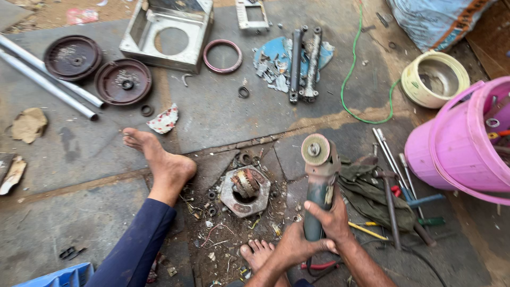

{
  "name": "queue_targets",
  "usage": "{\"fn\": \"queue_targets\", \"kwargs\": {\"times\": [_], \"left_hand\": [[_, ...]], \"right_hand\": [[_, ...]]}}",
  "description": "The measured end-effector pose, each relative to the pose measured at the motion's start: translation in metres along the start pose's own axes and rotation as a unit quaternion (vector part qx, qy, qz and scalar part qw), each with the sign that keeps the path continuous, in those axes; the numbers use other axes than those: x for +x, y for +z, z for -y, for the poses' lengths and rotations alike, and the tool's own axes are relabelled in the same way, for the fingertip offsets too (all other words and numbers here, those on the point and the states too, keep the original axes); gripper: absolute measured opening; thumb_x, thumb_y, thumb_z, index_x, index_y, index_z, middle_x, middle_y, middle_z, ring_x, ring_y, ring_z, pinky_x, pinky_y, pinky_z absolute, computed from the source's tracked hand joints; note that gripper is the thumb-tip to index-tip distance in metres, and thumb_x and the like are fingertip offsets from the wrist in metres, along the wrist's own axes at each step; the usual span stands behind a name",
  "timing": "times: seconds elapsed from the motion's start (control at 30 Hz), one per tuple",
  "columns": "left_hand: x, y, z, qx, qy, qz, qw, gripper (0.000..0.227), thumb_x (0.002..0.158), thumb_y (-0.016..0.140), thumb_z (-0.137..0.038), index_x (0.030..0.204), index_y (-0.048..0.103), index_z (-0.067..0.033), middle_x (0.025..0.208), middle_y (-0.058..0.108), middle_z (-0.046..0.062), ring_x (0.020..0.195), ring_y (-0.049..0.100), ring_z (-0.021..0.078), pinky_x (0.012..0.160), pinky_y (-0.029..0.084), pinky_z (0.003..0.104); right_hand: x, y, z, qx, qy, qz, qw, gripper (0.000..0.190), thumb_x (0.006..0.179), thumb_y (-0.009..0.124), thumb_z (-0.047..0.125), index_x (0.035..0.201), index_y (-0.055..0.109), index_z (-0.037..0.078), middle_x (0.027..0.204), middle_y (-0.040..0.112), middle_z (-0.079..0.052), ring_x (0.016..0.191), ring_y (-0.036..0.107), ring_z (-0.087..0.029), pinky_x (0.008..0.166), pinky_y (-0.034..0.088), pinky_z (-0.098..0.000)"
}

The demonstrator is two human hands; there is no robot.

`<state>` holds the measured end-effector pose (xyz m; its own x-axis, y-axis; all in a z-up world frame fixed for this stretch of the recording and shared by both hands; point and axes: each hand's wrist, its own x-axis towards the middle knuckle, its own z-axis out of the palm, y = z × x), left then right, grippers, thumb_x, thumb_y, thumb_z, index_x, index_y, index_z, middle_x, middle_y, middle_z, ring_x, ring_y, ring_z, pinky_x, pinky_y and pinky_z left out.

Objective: The person uses an angle grinder to smooth the surface of a cylindrical metal part held in a vise. After grinding, the person removes the part and uses pliers to adjust a ring on it.

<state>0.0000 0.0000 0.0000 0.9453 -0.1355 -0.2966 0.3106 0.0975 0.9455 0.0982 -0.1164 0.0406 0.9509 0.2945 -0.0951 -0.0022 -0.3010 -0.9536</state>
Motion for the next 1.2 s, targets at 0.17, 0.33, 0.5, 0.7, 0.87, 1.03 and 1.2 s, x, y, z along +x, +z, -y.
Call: {"fn": "queue_targets", "kwargs": {"times": [0.17, 0.33, 0.5, 0.7, 0.87, 1.03, 1.2], "left_hand": [[-0.019, -0.005, -0.011, 0.022, 0.046, -0.028, 0.998, 0.066, 0.070, 0.093, -0.050, 0.105, 0.070, 0.0009, 0.093, 0.078, 0.008, 0.084, 0.074, 0.0153, 0.079, 0.060, 0.033], [-0.030, 0.004, -0.016, 0.007, 0.040, -0.056, 0.998, 0.058, 0.072, 0.092, -0.043, 0.105, 0.069, -0.0021, 0.091, 0.076, 0.007, 0.083, 0.071, 0.0153, 0.078, 0.058, 0.032], [-0.034, 0.014, -0.015, -0.070, 0.004, -0.052, 0.996, 0.045, 0.073, 0.083, -0.026, 0.111, 0.067, -0.0075, 0.093, 0.079, 0.002, 0.086, 0.073, 0.0110, 0.084, 0.057, 0.029], [-0.028, 0.018, -0.007, 0.014, -0.069, -0.057, 0.996, 0.041, 0.073, 0.082, -0.029, 0.105, 0.074, -0.0059, 0.087, 0.078, 0.005, 0.081, 0.075, 0.0165, 0.080, 0.058, 0.033], [-0.024, 0.021, 0.003, 0.035, -0.080, -0.077, 0.993, 0.049, 0.068, 0.087, -0.031, 0.107, 0.069, -0.0067, 0.088, 0.075, 0.007, 0.083, 0.075, 0.0185, 0.080, 0.058, 0.035], [-0.019, 0.022, 0.003, 0.038, -0.119, -0.061, 0.990, 0.043, 0.069, 0.085, -0.031, 0.101, 0.071, -0.0060, 0.083, 0.075, 0.007, 0.077, 0.074, 0.0193, 0.076, 0.058, 0.035], [-0.018, 0.019, -0.005, 0.009, -0.102, -0.058, 0.993, 0.034, 0.070, 0.081, -0.027, 0.097, 0.075, -0.0070, 0.081, 0.075, 0.006, 0.075, 0.074, 0.0166, 0.073, 0.057, 0.033]], "right_hand": [[-0.006, 0.003, 0.011, 0.021, 0.012, 0.066, 0.998, 0.058, 0.072, 0.082, 0.024, 0.119, 0.059, 0.000, 0.092, 0.069, -0.009, 0.080, 0.066, -0.018, 0.073, 0.056, -0.0350], [-0.004, 0.001, 0.018, 0.149, 0.122, 0.122, 0.974, 0.060, 0.070, 0.083, 0.022, 0.119, 0.057, -0.001, 0.095, 0.070, -0.012, 0.086, 0.070, -0.021, 0.079, 0.059, -0.0378], [-0.005, -0.001, 0.010, 0.310, 0.191, 0.130, 0.922, 0.061, 0.082, 0.076, 0.040, 0.124, 0.057, 0.001, 0.100, 0.069, -0.014, 0.092, 0.069, -0.024, 0.082, 0.058, -0.0415], [-0.008, -0.006, -0.006, 0.439, 0.239, 0.153, 0.852, 0.077, 0.091, 0.049, 0.069, 0.126, 0.058, 0.000, 0.102, 0.071, -0.016, 0.094, 0.071, -0.027, 0.084, 0.059, -0.0418], [-0.007, -0.006, -0.013, 0.442, 0.292, 0.142, 0.836, 0.078, 0.092, 0.041, 0.071, 0.127, 0.058, 0.003, 0.102, 0.071, -0.016, 0.093, 0.072, -0.027, 0.082, 0.059, -0.0434], [-0.004, -0.006, -0.021, 0.425, 0.297, 0.121, 0.846, 0.077, 0.093, 0.039, 0.069, 0.127, 0.058, 0.002, 0.104, 0.072, -0.018, 0.095, 0.072, -0.028, 0.084, 0.059, -0.0439], [0.002, -0.005, -0.024, 0.418, 0.291, 0.119, 0.853, 0.076, 0.096, 0.040, 0.068, 0.129, 0.059, 0.002, 0.102, 0.072, -0.019, 0.090, 0.072, -0.030, 0.084, 0.058, -0.0464]]}}
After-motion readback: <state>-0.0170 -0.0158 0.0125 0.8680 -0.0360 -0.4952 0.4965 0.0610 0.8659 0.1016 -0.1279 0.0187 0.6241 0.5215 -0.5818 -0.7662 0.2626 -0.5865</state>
